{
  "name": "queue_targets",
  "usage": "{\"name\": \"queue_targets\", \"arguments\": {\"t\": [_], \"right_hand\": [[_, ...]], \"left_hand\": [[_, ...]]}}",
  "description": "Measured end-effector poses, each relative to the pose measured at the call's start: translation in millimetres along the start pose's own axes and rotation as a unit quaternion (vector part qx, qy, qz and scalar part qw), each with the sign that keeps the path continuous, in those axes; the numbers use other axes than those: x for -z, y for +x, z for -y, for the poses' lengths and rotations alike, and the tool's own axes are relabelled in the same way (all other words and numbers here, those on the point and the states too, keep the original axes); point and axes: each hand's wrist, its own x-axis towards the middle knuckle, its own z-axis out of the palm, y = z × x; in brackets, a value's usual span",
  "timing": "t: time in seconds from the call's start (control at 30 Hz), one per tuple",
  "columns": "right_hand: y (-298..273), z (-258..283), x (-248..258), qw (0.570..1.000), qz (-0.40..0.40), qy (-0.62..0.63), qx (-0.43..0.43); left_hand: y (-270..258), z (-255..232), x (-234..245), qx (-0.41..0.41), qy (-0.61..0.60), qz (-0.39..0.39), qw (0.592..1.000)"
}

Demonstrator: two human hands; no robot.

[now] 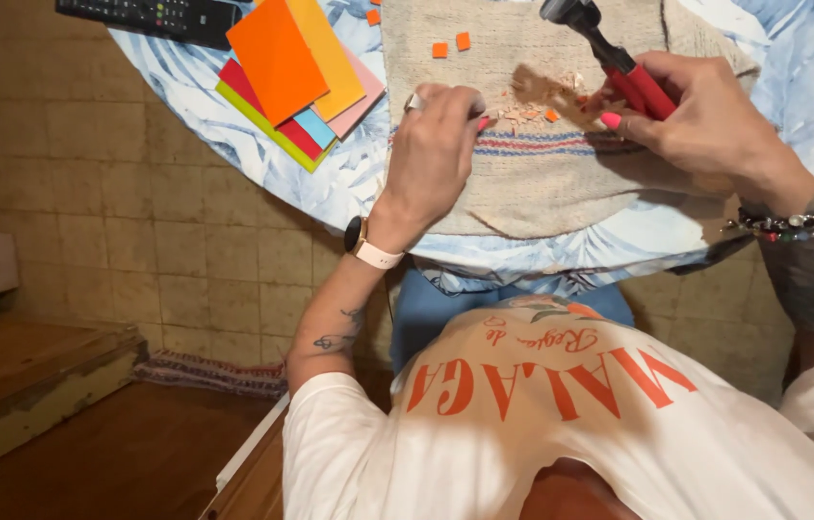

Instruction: Cutting small orange tile strips into fragments using hand-held nippers on a cloth-covered table.

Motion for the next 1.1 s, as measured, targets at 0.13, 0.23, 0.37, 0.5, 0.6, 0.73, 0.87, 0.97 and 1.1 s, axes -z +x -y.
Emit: {"name": "queue_targets", "arguments": {"t": [0.13, 0.23, 0.37, 0.5, 0.6, 0.73, 0.87, 0.97, 1.1], "right_hand": [[-0.8, -4.5, -0.3, 1.000, 0.001, -0.020, -0.014], [-1.7, 3.6, -1.0, 0.999, 0.005, -0.046, -0.005], [-5.4, 15.6, -1.3, 0.997, 0.017, -0.075, 0.011], [-3.8, 14.0, -2.7, 0.998, 0.013, -0.067, 0.002], [2.2, 1.0, 0.4, 0.996, 0.027, -0.081, 0.022], [13.8, -28.4, 9.2, 0.959, 0.010, -0.234, 0.162], [18.2, -20.9, 16.6, 0.942, 0.052, -0.278, 0.179], [19.8, -10.8, 15.6, 0.937, 0.094, -0.303, 0.146], [21.2, -6.5, 16.0, 0.932, 0.105, -0.314, 0.148]], "left_hand": [[-2.5, -9.8, 11.8, 0.206, -0.311, 0.000, 0.928], [-3.3, -16.0, 19.2, 0.285, -0.463, -0.022, 0.839], [-3.7, -19.4, 22.2, 0.296, -0.498, -0.033, 0.814], [-6.5, -19.3, 20.7, 0.290, -0.478, -0.047, 0.828], [-6.0, -20.7, 24.0, 0.259, -0.443, -0.047, 0.857], [-5.4, -17.3, 27.5, 0.251, -0.404, -0.013, 0.880], [-1.6, -18.2, 33.7, 0.204, -0.292, 0.001, 0.935], [1.4, -22.7, 34.6, 0.168, -0.265, -0.012, 0.949], [0.2, -21.3, 31.2, 0.137, -0.241, -0.015, 0.961]]}}
